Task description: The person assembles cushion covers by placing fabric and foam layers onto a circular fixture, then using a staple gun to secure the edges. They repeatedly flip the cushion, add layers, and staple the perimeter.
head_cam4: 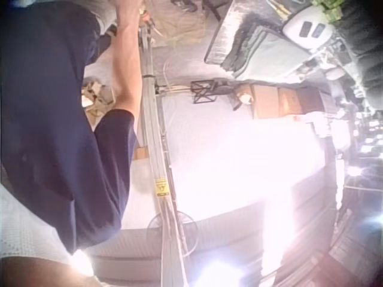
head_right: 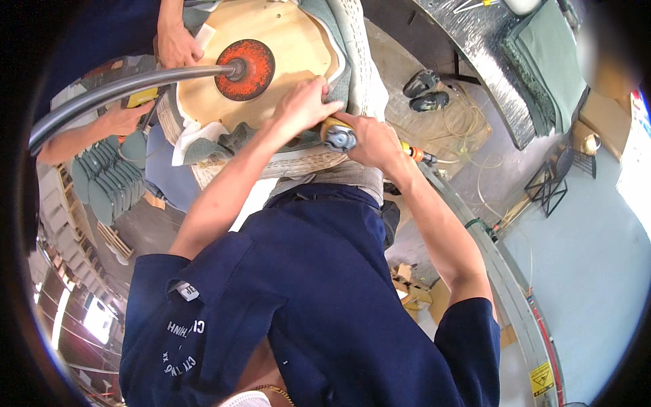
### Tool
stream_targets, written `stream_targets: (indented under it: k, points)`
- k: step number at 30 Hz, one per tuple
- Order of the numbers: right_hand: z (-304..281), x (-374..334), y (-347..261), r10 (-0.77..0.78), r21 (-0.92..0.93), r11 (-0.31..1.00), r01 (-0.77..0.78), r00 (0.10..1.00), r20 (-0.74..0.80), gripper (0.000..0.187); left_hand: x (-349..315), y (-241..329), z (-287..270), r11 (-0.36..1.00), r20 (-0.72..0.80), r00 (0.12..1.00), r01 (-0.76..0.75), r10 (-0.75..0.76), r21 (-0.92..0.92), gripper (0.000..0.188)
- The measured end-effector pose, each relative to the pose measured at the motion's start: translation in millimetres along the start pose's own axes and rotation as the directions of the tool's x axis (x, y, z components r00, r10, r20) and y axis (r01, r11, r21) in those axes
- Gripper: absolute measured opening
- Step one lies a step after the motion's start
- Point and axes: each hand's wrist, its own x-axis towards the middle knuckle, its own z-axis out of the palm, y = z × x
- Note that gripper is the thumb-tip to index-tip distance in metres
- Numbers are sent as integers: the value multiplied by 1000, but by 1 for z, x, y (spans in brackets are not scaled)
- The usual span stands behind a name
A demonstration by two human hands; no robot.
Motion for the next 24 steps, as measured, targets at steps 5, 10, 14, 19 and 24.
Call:
stream_targets:
  k: [5,10,14,19,24]
  points:
    - [2,-27,46,-33,82,996,43,992,-123,75,-24,-15,13,999,15,1000,0,-1,54,37]
    - [-14,-28,43,-103,8,995,104,992,-71,73,-31,-25,8,969,-46,976,-205,213,138,27]
    - [-18,-19,22,-137,-77,988,135,991,-13,73,-52,-37,23,969,-233,941,-236,246,70,24]
    - [-4,4,5,-104,-244,963,112,994,44,72,-61,-39,40,995,-242,965,-103,96,-15,23]
    - [-15,11,23,-195,-188,961,204,978,69,70,-56,-37,26,995,-171,980,-98,100,21,22]
